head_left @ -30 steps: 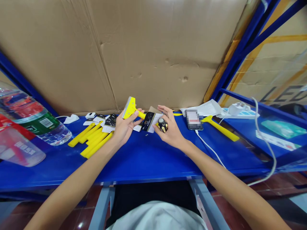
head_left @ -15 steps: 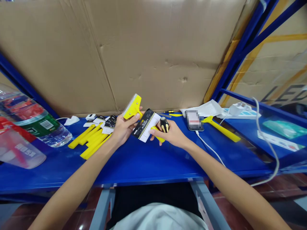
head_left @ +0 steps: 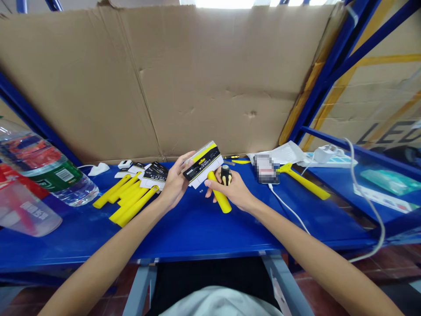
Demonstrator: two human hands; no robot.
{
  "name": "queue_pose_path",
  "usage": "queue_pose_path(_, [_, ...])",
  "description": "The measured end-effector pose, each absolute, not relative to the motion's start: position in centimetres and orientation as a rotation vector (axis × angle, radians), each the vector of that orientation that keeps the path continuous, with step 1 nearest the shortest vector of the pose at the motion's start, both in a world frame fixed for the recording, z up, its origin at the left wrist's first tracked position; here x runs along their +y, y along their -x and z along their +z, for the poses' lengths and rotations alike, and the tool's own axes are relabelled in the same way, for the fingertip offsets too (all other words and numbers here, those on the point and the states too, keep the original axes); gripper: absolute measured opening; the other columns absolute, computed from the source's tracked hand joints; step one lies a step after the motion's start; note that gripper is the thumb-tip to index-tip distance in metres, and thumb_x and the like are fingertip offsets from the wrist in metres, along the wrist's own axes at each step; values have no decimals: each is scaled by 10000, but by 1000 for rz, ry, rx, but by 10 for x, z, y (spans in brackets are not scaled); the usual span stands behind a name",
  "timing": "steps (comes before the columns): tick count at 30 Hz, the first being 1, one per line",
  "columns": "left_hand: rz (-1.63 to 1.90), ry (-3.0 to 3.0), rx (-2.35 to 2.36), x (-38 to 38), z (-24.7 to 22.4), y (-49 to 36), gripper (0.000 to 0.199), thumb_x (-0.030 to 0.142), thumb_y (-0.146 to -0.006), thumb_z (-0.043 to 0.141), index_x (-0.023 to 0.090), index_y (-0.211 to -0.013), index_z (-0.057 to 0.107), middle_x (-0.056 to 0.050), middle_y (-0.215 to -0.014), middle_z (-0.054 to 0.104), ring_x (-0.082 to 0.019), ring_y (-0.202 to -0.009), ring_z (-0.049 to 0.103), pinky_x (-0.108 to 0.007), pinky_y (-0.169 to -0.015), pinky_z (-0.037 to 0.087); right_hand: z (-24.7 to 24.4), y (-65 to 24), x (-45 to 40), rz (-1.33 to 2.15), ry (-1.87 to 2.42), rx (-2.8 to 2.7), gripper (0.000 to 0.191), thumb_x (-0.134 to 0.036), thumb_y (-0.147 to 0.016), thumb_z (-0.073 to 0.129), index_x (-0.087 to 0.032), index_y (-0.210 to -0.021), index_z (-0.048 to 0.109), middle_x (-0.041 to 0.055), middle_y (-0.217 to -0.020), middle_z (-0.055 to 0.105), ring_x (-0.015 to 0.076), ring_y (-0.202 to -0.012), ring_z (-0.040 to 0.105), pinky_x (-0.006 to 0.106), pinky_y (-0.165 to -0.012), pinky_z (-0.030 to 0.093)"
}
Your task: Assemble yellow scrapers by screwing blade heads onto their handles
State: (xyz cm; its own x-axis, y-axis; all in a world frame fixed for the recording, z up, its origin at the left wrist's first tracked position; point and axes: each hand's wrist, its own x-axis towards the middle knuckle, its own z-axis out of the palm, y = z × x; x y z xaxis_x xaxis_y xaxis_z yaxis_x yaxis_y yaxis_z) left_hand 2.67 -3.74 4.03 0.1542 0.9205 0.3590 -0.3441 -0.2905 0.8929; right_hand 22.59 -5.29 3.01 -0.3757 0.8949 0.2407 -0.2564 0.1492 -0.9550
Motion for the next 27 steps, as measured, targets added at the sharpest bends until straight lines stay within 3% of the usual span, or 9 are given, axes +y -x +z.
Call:
queue_pose_path(3, [1407, -1204, 622, -40, 49, -25, 619, 504, -913, 888, 233, -1435, 693, -122, -1294, 804, -257, -1075, 802, -335, -887, 642, 31, -225, -53, 1398, 707, -1386, 495, -433, -739, 1004, -196, -961, 631, 21, -853, 763, 216, -678, 800, 291, -508, 660])
queue_pose_path(9, [1434, -1317, 520, -48, 56, -23, 833, 342, -774, 1012, 275, -1510, 628, -121, -1323, 781, -290, -1187, 777, -388, -1045, 614, 32, -222, -52, 1397, 716, -1332, 544, -421, -659, 1046, -180, -959, 662, 14, -827, 747, 272, -760, 841, 312, -563, 684])
queue_pose_path(12, [1427, -1368, 503, -49, 55, -23, 875, 304, -736, 1029, 277, -1512, 626, -129, -1358, 770, -304, -1226, 756, -397, -1046, 610, 31, -222, -51, 1412, 705, -1321, 557, -458, -672, 1037, -171, -1008, 699, 14, -846, 736, 291, -806, 849, 335, -585, 699])
queue_pose_path(19, [1351, -1415, 409, -47, 58, -17, 937, 420, -696, 1053, 239, -1515, 637, -163, -1388, 761, -326, -1235, 756, -411, -1054, 607, 31, -219, -53, 1391, 723, -1294, 551, -471, -644, 1049, -189, -903, 653, 6, -792, 722, 279, -770, 831, 349, -587, 696])
queue_pose_path(23, [1440, -1418, 582, -44, 60, -17, 796, 230, -718, 1030, 256, -1436, 689, -115, -1360, 779, -284, -1230, 756, -368, -1019, 621, 31, -220, -54, 1404, 732, -1298, 563, -436, -649, 1054, -196, -914, 620, -1, -781, 730, 225, -702, 795, 313, -565, 669])
queue_pose_path(27, [1511, -1326, 624, -39, 61, -16, 658, 195, -722, 1017, 220, -1325, 756, -94, -1254, 804, -237, -1106, 778, -320, -921, 641, 33, -222, -55, 1480, 704, -1356, 553, -548, -795, 963, -198, -1077, 640, 17, -820, 761, 161, -621, 714, 270, -507, 622])
